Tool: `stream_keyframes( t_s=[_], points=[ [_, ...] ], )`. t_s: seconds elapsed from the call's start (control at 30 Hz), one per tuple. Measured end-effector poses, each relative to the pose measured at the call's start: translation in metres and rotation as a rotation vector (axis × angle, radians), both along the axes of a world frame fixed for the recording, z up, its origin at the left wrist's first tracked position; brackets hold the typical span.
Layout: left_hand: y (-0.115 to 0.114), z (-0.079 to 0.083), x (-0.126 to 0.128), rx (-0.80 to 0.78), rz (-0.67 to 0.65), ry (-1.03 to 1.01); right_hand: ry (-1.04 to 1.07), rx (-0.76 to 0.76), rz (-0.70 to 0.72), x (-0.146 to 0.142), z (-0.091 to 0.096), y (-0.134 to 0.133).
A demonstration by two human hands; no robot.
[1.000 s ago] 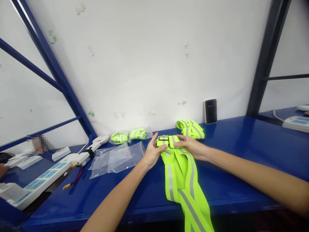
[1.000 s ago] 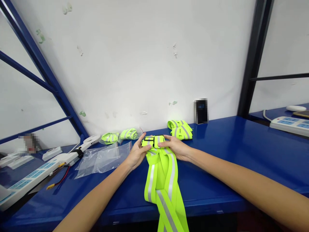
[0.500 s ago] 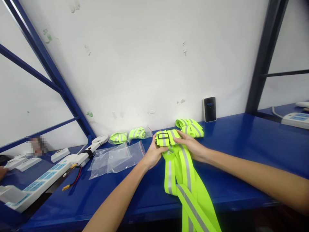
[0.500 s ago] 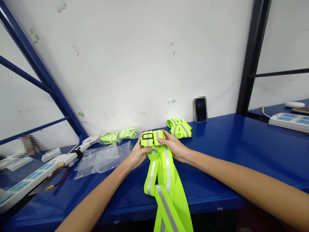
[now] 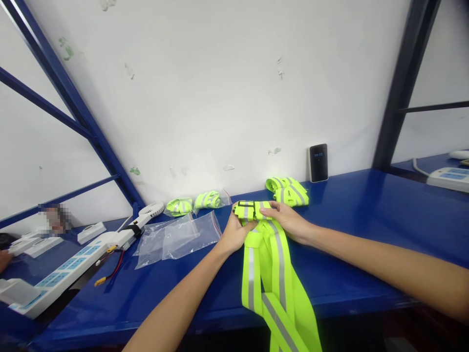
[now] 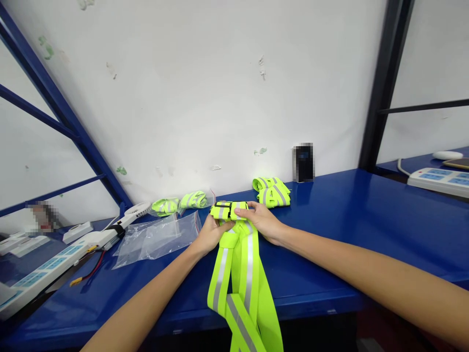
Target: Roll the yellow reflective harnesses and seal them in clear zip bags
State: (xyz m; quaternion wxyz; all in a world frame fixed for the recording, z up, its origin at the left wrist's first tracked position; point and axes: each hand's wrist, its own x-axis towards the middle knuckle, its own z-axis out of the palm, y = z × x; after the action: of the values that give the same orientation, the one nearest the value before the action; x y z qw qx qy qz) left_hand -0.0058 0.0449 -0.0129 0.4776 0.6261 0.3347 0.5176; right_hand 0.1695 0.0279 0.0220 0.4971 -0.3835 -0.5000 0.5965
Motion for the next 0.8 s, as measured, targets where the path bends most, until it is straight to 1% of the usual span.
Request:
stream_keyframes(
  t_s=[0.1,0.2,0.3,0.37,0.43,0.53,0.67,0.73,0.8],
  points=[
    [0.001,-0.001,0.001,0.009,0.026,-0.063,-0.018,0.01,-0.059,0.001,0.001,0.0],
    [0.0,0.0,0.001,-0.056,0.006,-0.142,-0.037,0.021,-0.04,0.001,0.0,0.001],
    [-0.003,0.005,0.0,-0.108,-0.051,-0.172,-0.039,0.028,-0.003,0.002,-0.001,0.004],
    [-0.006,0.008,-0.001,-0.128,-0.108,-0.189,-0.024,0.029,0.002,0.002,-0.002,0.006],
    [-0.007,0.01,-0.001,-0.155,-0.131,-0.241,-0.008,0.025,0.005,0.003,-0.004,0.007],
    [-0.007,0.011,0.0,-0.206,-0.081,-0.293,-0.014,0.047,0.046,0.004,-0.006,0.009],
    [-0.005,0.01,0.001,-0.2,-0.045,-0.225,-0.008,0.096,0.107,0.003,-0.006,0.006],
    [-0.003,0.01,0.0,-0.169,-0.01,-0.235,0.041,0.062,0.115,0.003,-0.004,0.005],
    [0.0,0.011,-0.002,-0.132,0.056,-0.292,0.098,0.004,0.113,0.003,-0.002,0.004]
  ],
)
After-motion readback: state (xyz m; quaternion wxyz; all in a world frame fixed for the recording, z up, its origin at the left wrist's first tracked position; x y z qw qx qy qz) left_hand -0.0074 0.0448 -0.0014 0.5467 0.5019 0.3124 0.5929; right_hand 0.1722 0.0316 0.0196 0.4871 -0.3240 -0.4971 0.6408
